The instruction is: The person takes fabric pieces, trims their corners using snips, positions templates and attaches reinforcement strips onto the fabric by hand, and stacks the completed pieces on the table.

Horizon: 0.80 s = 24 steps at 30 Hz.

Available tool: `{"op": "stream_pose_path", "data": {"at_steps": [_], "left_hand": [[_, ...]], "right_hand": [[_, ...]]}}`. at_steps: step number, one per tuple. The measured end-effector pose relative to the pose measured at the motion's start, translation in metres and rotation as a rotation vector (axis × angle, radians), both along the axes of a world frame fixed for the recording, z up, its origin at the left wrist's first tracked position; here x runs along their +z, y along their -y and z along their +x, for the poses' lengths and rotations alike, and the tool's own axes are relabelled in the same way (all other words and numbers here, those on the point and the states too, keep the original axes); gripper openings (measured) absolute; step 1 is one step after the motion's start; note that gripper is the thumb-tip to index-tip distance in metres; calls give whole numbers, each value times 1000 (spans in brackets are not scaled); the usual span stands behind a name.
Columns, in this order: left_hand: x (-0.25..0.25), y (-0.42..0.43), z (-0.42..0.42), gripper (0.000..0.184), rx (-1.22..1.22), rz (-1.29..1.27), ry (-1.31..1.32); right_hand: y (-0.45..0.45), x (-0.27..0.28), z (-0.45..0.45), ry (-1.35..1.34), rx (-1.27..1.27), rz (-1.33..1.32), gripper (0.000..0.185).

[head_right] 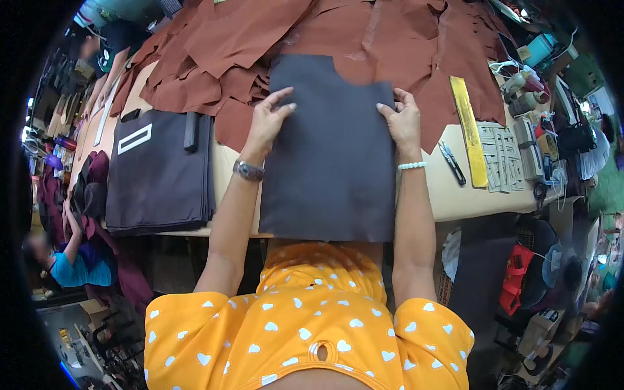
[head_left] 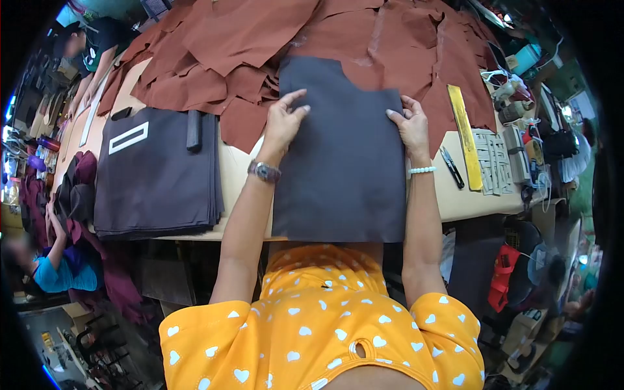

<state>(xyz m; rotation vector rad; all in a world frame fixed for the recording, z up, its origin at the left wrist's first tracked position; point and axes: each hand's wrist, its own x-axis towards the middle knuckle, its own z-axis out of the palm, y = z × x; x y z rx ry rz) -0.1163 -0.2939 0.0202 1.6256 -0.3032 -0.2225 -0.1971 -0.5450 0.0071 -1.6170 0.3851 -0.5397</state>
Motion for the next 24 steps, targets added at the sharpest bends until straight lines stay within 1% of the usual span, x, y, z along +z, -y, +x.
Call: {"op": "stream_pose_path", "data": {"at_steps": [1, 2, 5, 8, 11, 15, 18, 21, 24], "left_hand": [[-4, 4, 13, 39, 16, -67, -18], [-11, 7, 26, 41, 33, -85, 20], [-15, 10, 42, 41, 63, -35, -28], [-23, 9, 53, 39, 137, 25, 0], [-16, 8, 50, 35, 237, 66, 73], [-27, 10, 53, 31, 325, 108, 247], [-25, 9, 52, 32, 337, 172, 255], [-35, 7, 59, 32, 362, 178, 376], [-30, 6, 57, 33, 346, 218, 306]], "right_hand": [[-5, 4, 1, -17, -20, -40, 53], [-8, 12, 1, -96, -50, -51, 54], [1, -1, 19, -149, -93, -177, 54], [8, -23, 30, -61, -117, -247, 55], [-6, -12, 22, -28, -106, -117, 55], [-4, -18, 23, -27, -94, -112, 56], [-9, -13, 22, -54, -96, -135, 57], [-7, -15, 23, -57, -96, -132, 57], [-9, -13, 22, -62, -97, -139, 57]]}}
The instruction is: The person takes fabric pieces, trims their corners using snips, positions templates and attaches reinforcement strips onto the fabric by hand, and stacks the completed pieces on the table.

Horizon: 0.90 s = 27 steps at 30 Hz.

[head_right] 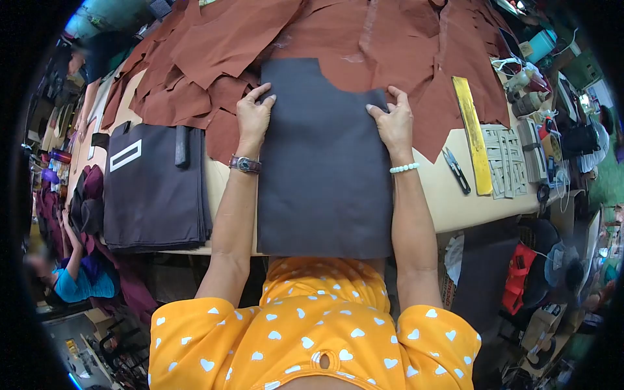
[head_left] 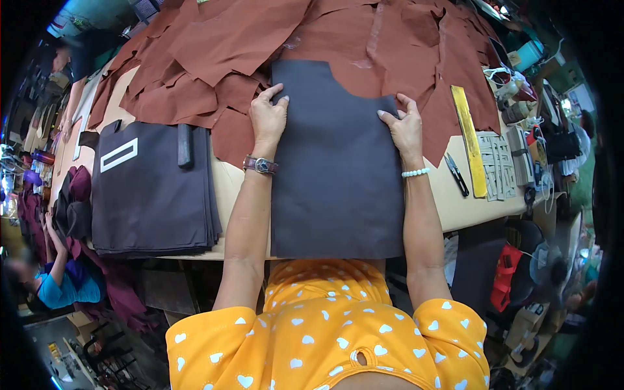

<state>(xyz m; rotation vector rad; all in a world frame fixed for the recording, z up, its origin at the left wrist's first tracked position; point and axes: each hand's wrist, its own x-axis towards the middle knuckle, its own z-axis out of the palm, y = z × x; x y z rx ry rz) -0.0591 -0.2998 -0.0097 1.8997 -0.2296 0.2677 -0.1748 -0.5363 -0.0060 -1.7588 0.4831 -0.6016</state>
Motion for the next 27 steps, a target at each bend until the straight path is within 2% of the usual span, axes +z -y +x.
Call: {"op": "stream_pose_path", "data": {"at_steps": [15, 20, 27], "left_hand": [[8, 1, -5, 34, -18, 55, -51], [8, 2, -7, 33, -15, 97, 42], [-4, 9, -9, 29, 25, 292, 320]], "right_hand": [[-2, 10, -6, -33, -2, -7, 58], [-1, 9, -4, -29, -1, 4, 58], [-7, 14, -8, -80, -47, -186, 58]]}}
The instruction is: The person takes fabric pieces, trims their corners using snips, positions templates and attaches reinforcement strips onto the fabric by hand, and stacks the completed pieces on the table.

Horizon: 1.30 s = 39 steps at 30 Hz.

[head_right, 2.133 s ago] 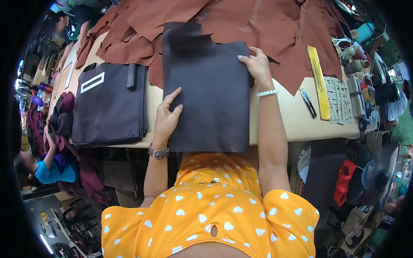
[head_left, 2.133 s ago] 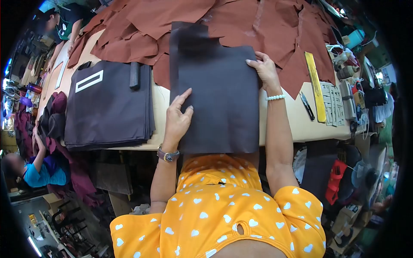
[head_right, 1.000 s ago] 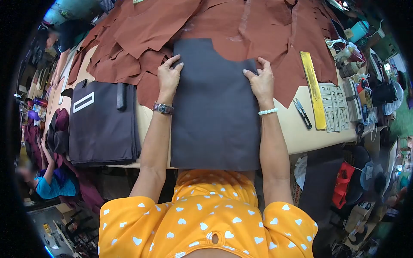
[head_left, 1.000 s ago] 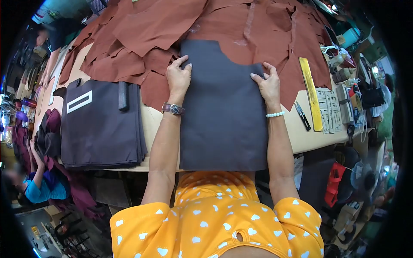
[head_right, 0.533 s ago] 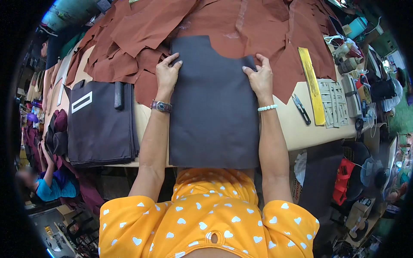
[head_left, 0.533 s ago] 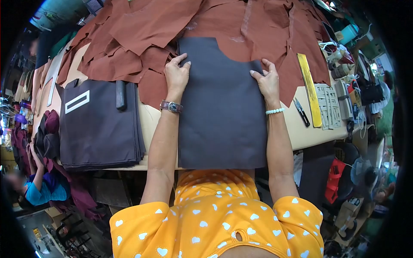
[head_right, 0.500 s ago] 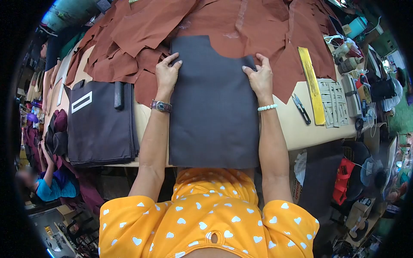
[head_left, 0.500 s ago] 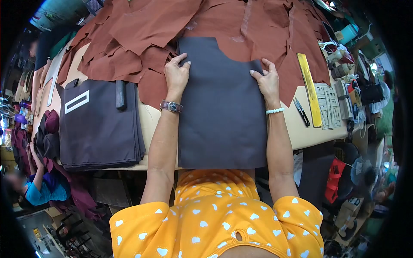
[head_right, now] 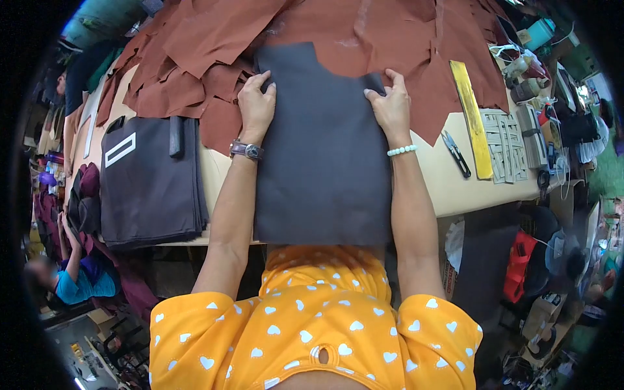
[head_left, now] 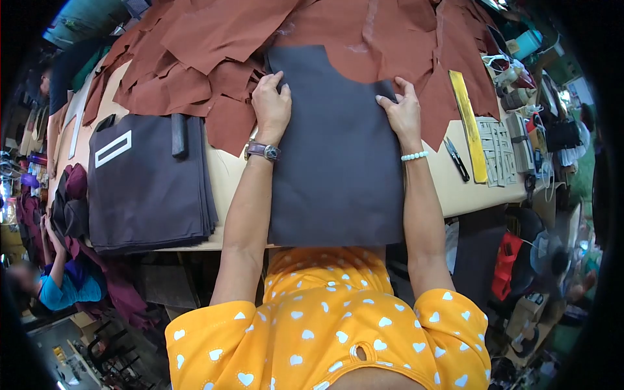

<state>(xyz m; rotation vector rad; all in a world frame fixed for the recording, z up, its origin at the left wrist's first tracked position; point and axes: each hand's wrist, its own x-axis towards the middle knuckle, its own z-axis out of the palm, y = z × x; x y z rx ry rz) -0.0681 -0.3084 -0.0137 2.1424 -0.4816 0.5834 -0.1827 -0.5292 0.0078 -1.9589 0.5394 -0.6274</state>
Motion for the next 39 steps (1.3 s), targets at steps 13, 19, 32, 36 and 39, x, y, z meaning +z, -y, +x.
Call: {"op": "stream_pose_path", "data": {"at_steps": [13, 19, 32, 36, 39], "left_hand": [[-8, 14, -8, 34, 51, 434, 158], [-9, 14, -9, 31, 56, 435, 273], [-9, 11, -7, 31, 37, 486, 194], [-10, 11, -7, 29, 42, 476, 274], [-8, 11, -9, 29, 44, 483, 254]], "right_hand": [[-18, 15, -6, -169, -153, -835, 59], [-69, 13, -3, -89, 182, -1167, 48], [-59, -21, -12, -163, 356, -805, 65], [-40, -18, -16, -217, 292, -813, 65], [-22, -22, -17, -226, 224, -814, 64]]}}
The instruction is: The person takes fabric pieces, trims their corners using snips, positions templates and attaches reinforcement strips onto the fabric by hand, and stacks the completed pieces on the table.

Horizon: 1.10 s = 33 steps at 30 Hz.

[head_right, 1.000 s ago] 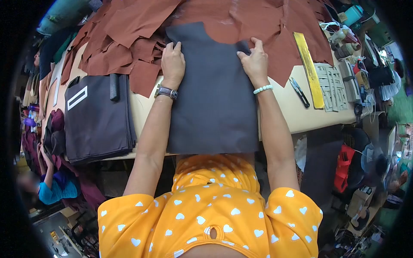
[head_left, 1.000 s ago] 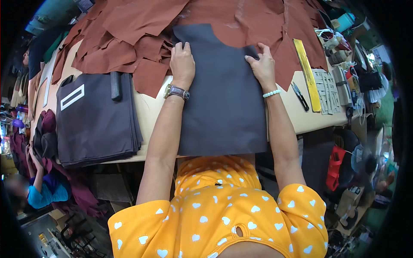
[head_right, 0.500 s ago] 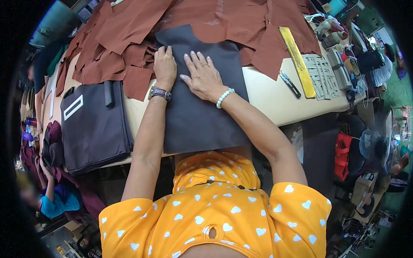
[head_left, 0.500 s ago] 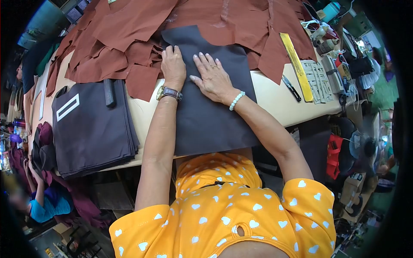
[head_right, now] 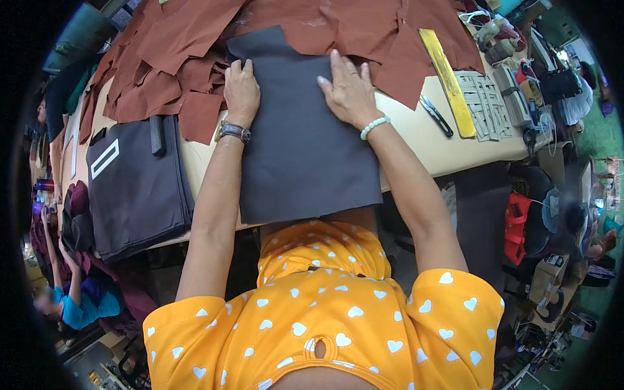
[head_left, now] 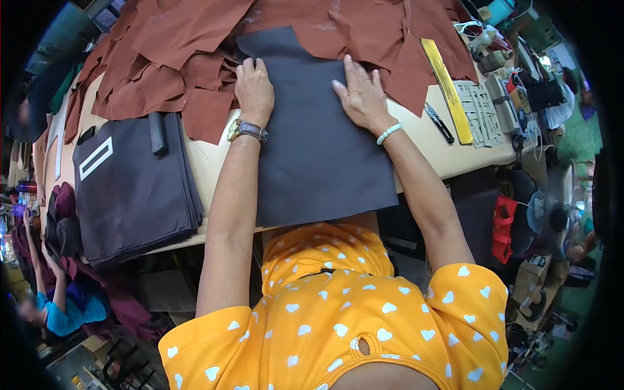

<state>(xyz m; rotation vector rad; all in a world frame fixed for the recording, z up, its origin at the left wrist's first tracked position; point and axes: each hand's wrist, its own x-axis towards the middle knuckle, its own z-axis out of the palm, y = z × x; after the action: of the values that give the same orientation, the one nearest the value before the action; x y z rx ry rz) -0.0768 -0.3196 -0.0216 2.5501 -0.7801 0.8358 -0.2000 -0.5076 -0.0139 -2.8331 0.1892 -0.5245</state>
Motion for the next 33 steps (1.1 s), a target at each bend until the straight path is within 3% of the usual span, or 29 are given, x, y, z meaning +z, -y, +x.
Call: {"op": "stream_pose_path", "data": {"at_steps": [4, 7, 8, 13, 16, 18, 25, 27, 33], "left_hand": [[8, 3, -4, 34, 70, 22, -77], [24, 13, -14, 52, 187, 204, 167], [25, 19, -17, 63, 118, 200, 80], [6, 84, -63, 40, -521, -136, -45], [-6, 92, -76, 38, -475, -97, -202], [-7, 90, -78, 37, -499, -46, -145], [-2, 91, -73, 30, -505, 20, -41], [6, 93, -69, 27, -525, 54, -117], [29, 119, -39, 26, -425, 116, -252]], "right_hand": [[13, -2, -1, -37, -84, -30, 65], [13, -3, -1, -33, -95, -44, 65], [13, -4, -1, -29, -96, -54, 65], [25, -17, 4, 3, -71, -112, 66], [48, -3, 1, -131, 73, 6, 62], [57, 15, -8, -255, 133, 18, 61], [61, 17, -78, -150, 385, -70, 80], [53, 24, -119, -198, 449, -38, 86], [30, 30, -172, -206, 375, -24, 95]]}}
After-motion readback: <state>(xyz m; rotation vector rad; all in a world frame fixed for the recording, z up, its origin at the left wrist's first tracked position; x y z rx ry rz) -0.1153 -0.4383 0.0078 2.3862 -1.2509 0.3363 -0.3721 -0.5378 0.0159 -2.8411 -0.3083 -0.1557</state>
